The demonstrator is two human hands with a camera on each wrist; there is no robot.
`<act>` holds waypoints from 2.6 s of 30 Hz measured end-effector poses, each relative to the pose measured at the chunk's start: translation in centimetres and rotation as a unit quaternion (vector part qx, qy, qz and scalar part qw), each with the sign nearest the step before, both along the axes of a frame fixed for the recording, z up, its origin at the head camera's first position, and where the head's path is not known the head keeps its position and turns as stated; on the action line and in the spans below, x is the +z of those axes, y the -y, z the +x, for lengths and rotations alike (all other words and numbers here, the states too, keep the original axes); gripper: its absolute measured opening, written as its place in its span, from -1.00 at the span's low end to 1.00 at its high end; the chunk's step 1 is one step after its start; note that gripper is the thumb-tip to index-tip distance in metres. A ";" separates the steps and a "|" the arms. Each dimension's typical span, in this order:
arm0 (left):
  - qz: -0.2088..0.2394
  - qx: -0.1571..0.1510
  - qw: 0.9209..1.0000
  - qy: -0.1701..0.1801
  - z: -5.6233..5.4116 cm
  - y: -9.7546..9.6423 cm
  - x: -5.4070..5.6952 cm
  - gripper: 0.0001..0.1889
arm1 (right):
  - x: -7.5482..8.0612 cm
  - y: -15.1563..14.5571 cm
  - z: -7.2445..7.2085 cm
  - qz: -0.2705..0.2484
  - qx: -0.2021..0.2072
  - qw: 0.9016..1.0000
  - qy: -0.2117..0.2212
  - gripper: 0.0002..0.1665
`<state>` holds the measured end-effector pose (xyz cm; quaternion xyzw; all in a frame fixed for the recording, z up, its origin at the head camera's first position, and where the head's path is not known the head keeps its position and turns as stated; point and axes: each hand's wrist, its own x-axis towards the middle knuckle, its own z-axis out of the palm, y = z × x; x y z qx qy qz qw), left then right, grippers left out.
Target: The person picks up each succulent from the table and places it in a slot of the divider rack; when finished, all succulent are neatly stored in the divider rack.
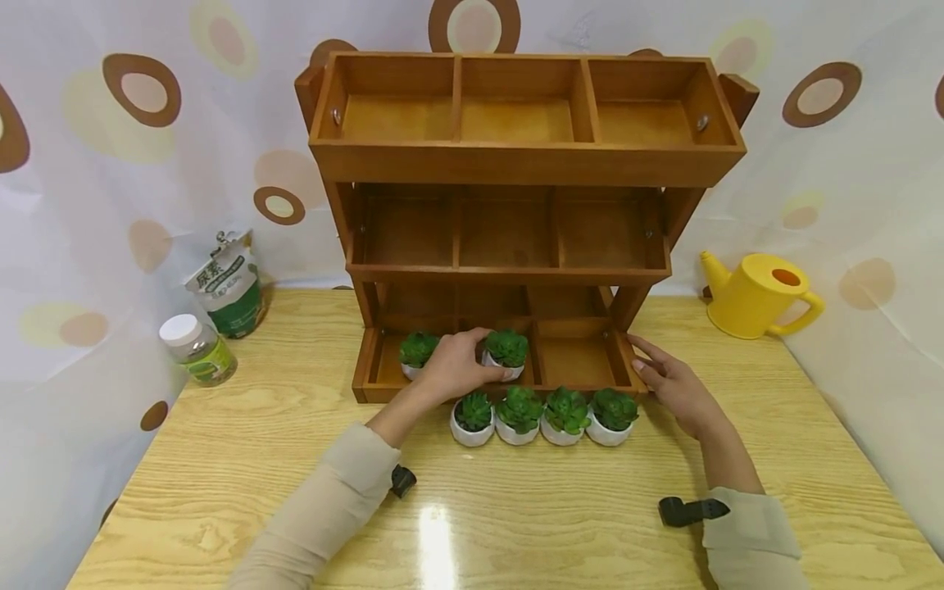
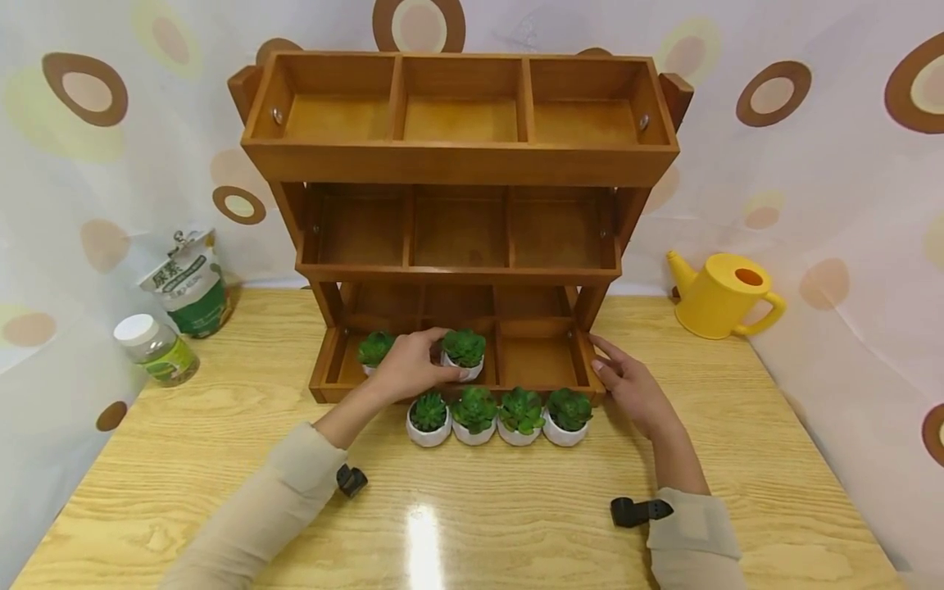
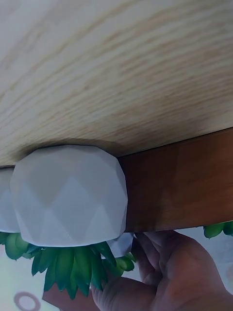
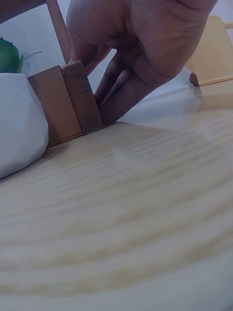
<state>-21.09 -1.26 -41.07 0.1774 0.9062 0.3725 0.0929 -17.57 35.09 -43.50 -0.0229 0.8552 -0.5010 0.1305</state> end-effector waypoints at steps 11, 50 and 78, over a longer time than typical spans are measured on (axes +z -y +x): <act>-0.024 -0.004 1.000 -0.009 -0.6 -1.0 -0.1 -0.21 | 0.0 -0.1 0.1 0.008 -0.004 1.000 0.008 -0.30; -0.029 0.017 0.999 0.025 -1.1 -1.7 0.2 -0.28 | -0.1 -0.2 -0.1 0.013 0.001 1.000 -0.002 -0.30; 0.074 0.017 0.997 0.019 6.5 8.1 1.6 -0.20 | 0.1 -0.1 0.0 0.013 -0.005 1.000 0.004 -0.31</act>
